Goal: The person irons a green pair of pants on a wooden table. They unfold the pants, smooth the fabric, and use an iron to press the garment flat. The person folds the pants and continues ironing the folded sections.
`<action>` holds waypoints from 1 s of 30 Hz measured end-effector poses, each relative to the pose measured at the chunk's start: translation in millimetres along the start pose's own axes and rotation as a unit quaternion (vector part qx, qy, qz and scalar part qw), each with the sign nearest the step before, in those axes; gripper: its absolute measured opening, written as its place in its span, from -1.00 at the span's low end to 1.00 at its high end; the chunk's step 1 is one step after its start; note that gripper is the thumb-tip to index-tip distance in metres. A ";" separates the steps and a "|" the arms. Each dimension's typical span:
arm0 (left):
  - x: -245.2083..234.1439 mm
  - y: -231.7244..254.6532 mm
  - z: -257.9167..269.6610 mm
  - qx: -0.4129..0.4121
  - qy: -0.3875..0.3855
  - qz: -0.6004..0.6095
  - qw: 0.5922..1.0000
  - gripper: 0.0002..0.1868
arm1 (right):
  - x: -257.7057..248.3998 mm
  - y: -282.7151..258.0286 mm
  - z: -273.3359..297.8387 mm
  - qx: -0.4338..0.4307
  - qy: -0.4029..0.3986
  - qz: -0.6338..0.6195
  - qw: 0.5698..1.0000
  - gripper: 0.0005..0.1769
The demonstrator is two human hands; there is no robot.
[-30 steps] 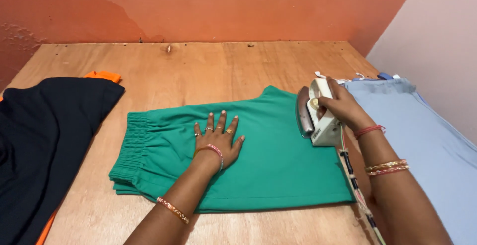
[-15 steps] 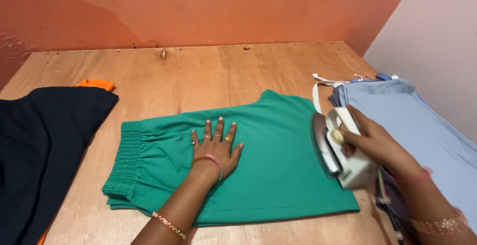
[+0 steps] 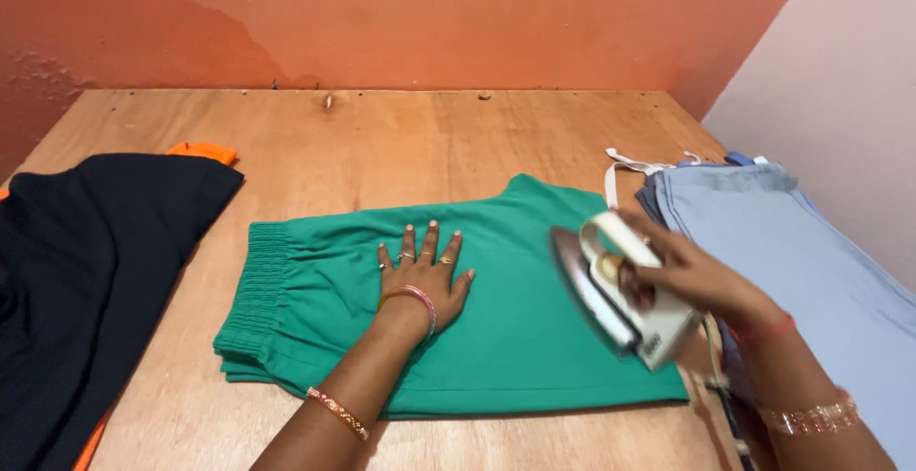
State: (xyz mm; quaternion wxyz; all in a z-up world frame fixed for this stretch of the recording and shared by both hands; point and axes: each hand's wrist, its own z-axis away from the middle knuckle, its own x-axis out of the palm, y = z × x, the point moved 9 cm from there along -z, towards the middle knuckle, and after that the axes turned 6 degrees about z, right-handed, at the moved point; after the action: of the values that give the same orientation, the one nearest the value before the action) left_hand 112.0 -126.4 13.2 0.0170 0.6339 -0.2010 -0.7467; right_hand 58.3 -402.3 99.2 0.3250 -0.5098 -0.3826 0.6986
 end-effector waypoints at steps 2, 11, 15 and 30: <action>1.1 -0.6 0.1 0.003 0.002 0.002 1.000 -0.24 | 9.3 1.3 5.6 0.000 -0.006 0.065 0.998 -0.06; 0.4 -0.6 1.1 0.007 0.006 0.009 1.000 -0.25 | -15.9 -7.5 -108.0 -0.050 0.138 0.066 0.987 -0.12; -1.6 -0.5 -1.0 0.004 0.004 0.011 1.000 -0.25 | -13.8 -21.0 -118.1 -0.075 0.156 0.030 0.984 -0.12; -13.8 -52.0 14.1 -0.017 -0.039 -0.046 0.998 -0.18 | 36.4 -40.0 -34.7 -0.079 0.073 0.222 0.969 -0.12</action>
State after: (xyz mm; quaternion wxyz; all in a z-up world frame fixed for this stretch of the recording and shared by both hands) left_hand 113.2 -70.8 11.1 -0.0142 0.6128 -0.1591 -0.7739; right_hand 84.5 -344.7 110.5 0.1474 -0.6557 -0.2892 0.6816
